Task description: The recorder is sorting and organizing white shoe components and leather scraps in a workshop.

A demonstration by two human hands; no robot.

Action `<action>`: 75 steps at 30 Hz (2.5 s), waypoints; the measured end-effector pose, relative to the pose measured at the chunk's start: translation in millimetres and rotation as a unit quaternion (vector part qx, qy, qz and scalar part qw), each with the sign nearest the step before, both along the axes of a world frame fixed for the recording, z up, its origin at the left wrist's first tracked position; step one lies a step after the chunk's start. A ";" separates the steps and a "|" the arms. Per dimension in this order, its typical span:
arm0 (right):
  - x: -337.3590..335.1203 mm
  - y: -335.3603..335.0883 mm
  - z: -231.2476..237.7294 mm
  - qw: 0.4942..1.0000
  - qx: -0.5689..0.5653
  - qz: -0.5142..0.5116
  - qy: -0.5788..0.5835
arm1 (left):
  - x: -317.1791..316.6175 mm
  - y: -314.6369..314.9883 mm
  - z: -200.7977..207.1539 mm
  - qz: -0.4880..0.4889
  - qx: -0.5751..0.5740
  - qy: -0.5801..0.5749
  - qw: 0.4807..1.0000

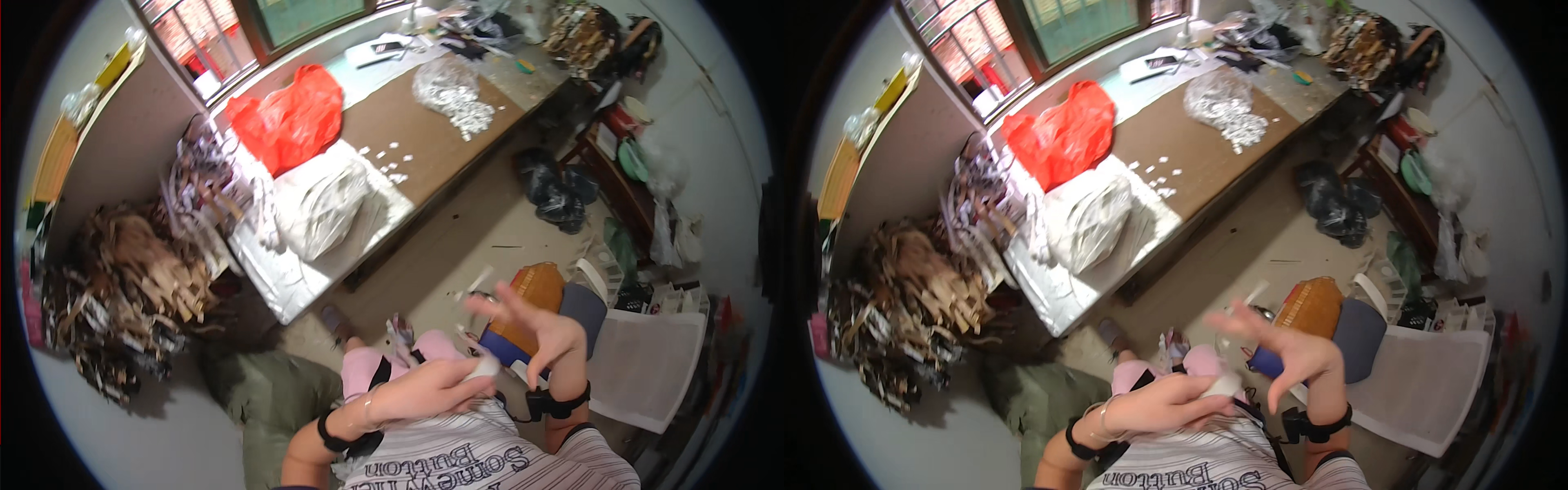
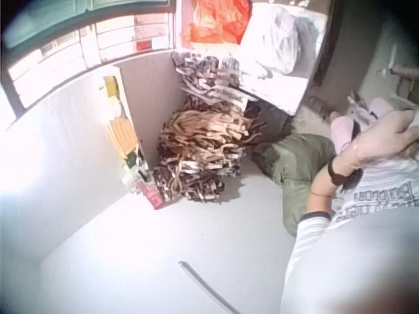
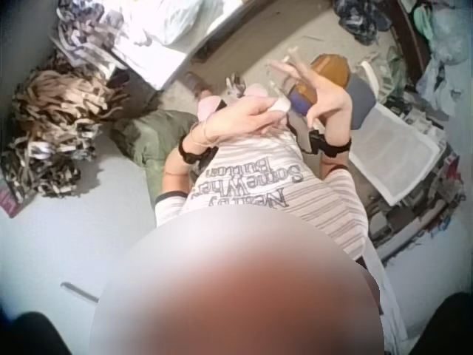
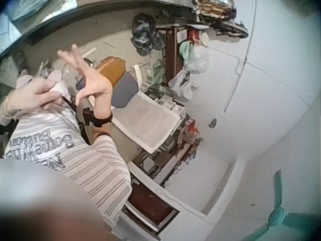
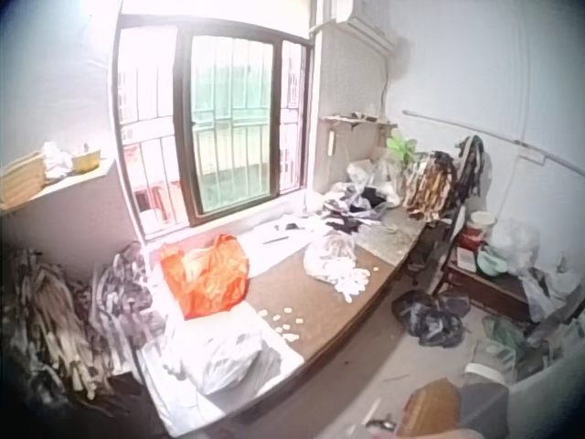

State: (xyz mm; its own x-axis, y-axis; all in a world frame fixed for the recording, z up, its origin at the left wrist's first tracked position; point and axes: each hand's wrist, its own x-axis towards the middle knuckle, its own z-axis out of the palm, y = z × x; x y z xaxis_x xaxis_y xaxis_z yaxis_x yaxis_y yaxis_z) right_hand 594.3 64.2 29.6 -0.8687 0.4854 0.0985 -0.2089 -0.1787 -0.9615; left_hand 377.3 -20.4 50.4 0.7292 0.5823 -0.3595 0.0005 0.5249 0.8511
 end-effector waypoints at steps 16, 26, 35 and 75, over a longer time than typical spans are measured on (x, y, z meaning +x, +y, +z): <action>-35.0 -0.7 14.9 0.972 0.160 -0.130 -0.110 | -33.4 -71.1 29.2 0.138 0.172 -0.056 0.974; -81.1 -17.9 17.2 0.954 0.292 0.037 -0.050 | -24.6 -58.9 61.3 0.106 0.281 0.060 0.952; -43.9 -8.1 17.3 0.946 0.230 -0.218 -0.068 | -65.3 -52.8 32.9 0.058 0.117 0.056 0.990; -186.7 -21.2 -52.2 0.850 -0.036 0.403 -0.337 | -123.1 -41.6 -23.1 0.286 0.293 0.218 0.886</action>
State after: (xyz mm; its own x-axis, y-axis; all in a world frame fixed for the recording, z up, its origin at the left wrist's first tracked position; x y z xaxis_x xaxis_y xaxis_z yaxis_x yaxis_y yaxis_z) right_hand 407.6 43.0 -22.5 -0.7693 -0.3116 -0.5577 0.6032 -0.0666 -0.7948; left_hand 254.2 -61.9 27.3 0.1209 0.9914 -0.0491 0.2727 0.0143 0.9620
